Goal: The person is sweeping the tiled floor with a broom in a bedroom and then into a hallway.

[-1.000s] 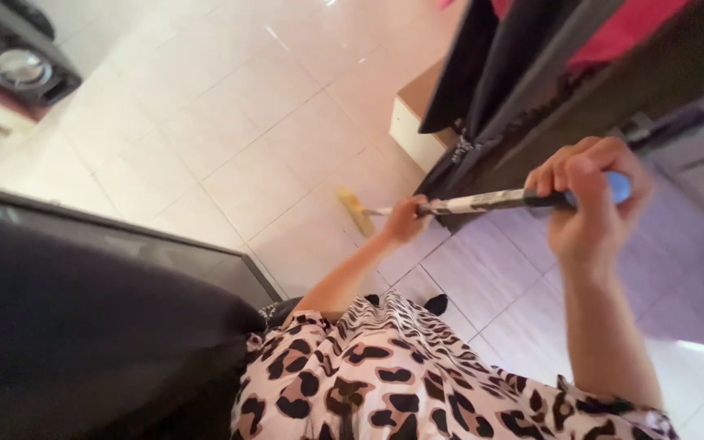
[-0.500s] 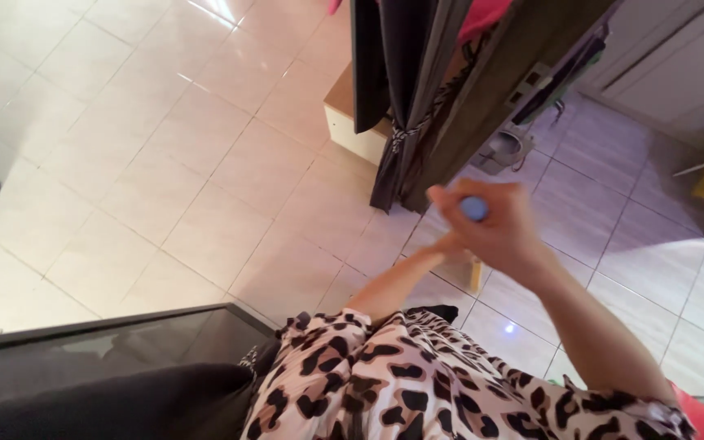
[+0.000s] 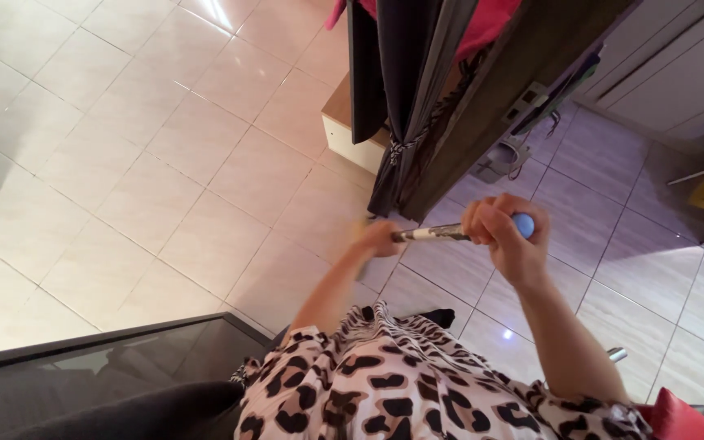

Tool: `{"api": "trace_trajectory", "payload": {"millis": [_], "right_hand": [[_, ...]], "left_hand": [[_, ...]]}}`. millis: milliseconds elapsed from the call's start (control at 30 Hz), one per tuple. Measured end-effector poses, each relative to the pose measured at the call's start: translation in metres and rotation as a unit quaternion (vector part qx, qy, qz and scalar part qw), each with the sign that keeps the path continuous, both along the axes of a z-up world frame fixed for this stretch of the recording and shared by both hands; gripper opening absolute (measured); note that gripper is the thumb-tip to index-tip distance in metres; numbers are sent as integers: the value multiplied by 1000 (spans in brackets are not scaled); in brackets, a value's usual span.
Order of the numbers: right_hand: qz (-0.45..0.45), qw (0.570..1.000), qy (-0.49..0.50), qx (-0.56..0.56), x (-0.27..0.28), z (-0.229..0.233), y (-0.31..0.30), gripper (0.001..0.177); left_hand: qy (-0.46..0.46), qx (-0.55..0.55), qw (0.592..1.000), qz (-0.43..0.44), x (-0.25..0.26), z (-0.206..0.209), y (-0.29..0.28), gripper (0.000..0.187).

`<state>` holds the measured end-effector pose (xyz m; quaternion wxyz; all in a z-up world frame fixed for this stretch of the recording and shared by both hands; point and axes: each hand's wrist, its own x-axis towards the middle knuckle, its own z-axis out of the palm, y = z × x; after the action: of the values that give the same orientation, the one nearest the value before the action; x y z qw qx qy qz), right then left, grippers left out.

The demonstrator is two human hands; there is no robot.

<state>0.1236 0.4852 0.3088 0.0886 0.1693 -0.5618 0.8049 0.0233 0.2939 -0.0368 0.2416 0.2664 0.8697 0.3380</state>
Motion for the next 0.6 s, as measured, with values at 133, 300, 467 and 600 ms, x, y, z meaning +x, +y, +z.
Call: {"api": "trace_trajectory", "payload": {"millis": [133,300,467,600], "right_hand": [[-26,998,22,-61,4,-62,3,36],[-134,970,-62,-193,19,-98,63,37],[-237,967,-51,-76,47,-28,112,38],[-378,922,-24,-84,73,30,118,35]], "left_hand": [[12,-28,999,-14,-15,-47,-34,14],[118,-11,992,-50,-13,-35,-8,17],[71,-53,993,-78,17,25,61,23],[124,21,990,-64,65,6,128,19]]}}
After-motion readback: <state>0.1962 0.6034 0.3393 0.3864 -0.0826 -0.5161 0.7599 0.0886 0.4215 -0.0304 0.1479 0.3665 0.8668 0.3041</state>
